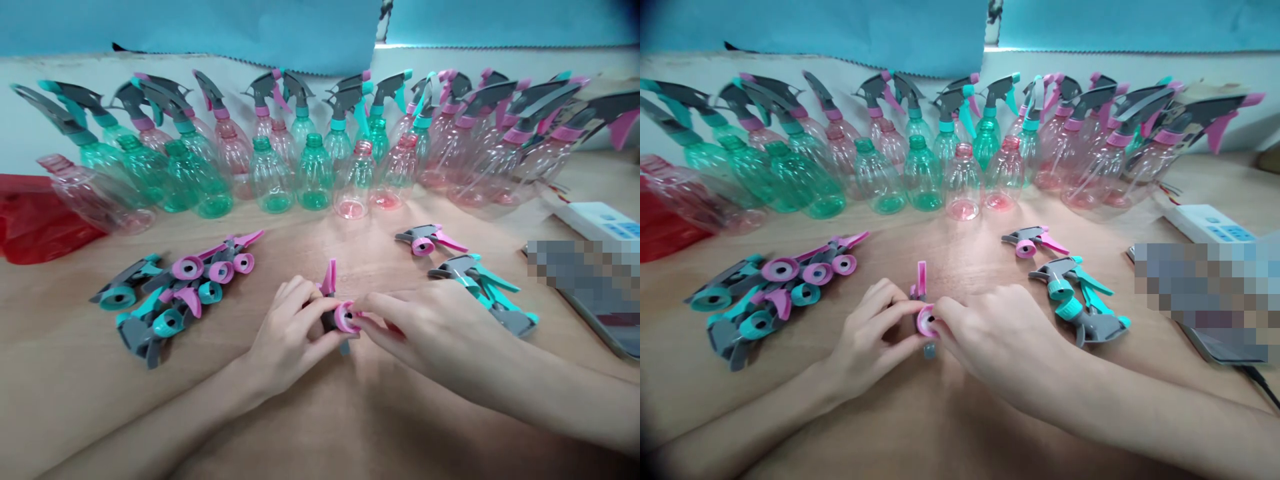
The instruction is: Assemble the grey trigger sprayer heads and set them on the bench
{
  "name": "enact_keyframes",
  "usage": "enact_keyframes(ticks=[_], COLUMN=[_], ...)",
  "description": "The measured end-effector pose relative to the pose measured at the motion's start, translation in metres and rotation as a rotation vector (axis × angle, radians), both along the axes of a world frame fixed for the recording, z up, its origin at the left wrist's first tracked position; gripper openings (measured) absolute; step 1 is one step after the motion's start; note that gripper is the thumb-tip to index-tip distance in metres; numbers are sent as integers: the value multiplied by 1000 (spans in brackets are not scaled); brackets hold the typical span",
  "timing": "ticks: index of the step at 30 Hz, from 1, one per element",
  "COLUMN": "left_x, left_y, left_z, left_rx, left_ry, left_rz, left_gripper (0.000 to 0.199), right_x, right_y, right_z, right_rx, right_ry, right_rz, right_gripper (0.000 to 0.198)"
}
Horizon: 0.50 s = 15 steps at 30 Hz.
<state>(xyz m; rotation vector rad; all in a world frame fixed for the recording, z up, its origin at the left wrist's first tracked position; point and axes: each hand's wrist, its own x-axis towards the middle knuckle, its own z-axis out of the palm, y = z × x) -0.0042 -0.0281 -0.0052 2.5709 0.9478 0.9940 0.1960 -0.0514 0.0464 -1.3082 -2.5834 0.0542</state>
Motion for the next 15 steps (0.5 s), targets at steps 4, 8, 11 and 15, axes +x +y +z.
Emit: enact_keyframes(ticks=[4, 8, 11, 15], left_x=[0, 0, 0, 1], left_y=[-1, -1, -2, -3], left_z=[0, 1, 2, 4], left_rx=[-16, -1, -3, 7], left_ry=[-11, -19, -30, -26], left_rz=[16, 5, 8, 8], left_gripper=[18, 18, 17, 15], right_x=[4, 5, 3, 0], right_y=[-2, -1, 0, 0], right_z=[5, 5, 3, 4], right_rx=[-53, -95, -100, -138], right_ry=[-116, -98, -15, 19], right_rz=[46, 119, 166, 172], right_gripper=[14, 10, 11, 9])
